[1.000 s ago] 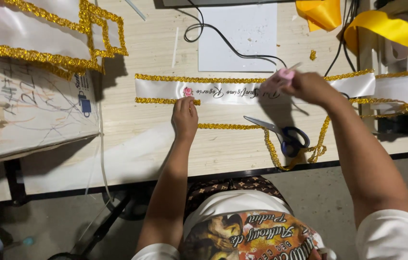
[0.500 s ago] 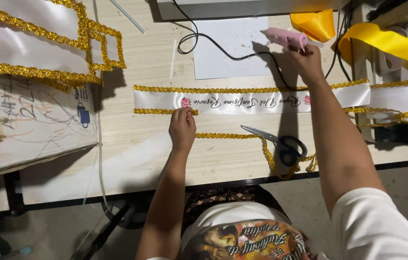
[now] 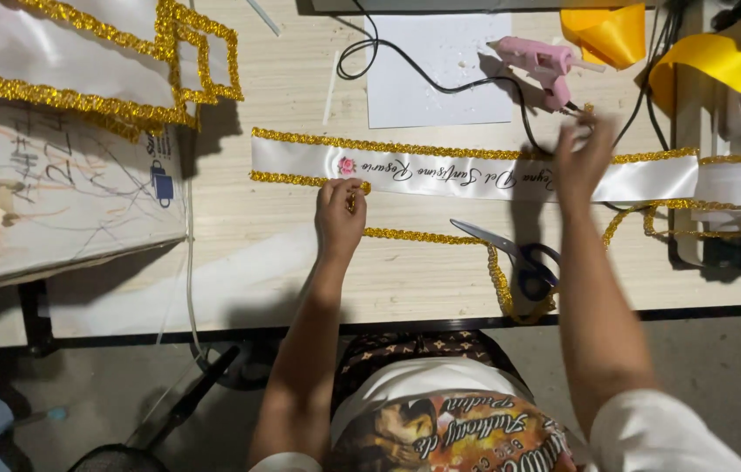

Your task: The person decorates a white sash with gold tinsel trim. They use a hot glue gun to apply adhesive to the sash and press the tinsel onto it, then use scissors to cut the trim to the desired length. The process is repeated to add a second strip of tinsel to the sash.

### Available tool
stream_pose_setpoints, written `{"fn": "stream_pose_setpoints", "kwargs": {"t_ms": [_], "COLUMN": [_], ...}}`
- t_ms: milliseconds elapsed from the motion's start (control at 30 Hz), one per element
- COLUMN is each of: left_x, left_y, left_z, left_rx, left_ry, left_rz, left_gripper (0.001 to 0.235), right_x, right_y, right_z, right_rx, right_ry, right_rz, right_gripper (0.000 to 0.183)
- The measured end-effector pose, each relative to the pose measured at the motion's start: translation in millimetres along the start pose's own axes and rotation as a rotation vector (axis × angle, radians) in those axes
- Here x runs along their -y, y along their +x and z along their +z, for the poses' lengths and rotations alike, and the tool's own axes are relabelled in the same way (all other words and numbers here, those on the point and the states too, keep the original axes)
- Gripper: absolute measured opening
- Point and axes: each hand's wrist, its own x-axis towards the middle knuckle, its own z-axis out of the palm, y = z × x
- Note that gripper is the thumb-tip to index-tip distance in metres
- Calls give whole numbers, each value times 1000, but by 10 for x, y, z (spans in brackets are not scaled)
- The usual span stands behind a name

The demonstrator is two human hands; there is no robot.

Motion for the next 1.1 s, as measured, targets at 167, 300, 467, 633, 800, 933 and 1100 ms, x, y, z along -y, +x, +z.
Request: {"fn": "stream_pose_setpoints", "kwargs": {"t_ms": [167,300,467,633,800,933,1100], "left_x": [-67,-163,-204,-88,64,249,-38], "left_y": [12,36,10,-63,-108,-97,-16], "left_z": [-90,-134,-170,-149,-85,79,3], "left_rx": [58,104,121,142,171,175,243], "left_ry": [-42,-66,-89,-219,-415,-502,-572], "left_rz": [-90,-177,-212,-331,-539,-573,-534], "left_gripper": [18,21,24,29,31,27,23], "right_x": [1088,1932,2120,2128,2038,2049,2276], "right_y": [-898,-1327,-1368,-1444,-1582,-1569,-1326], "right_z": [418,690,890,992,1066,1087,954], "right_rx": [366,617,656,690,701,712,827], "right_ry": [1088,827,952,961,1087,1032,909], "right_rz": [856,667,721,813,941,809,1024], "right_gripper": [23,23,28,29,31,38,30]}}
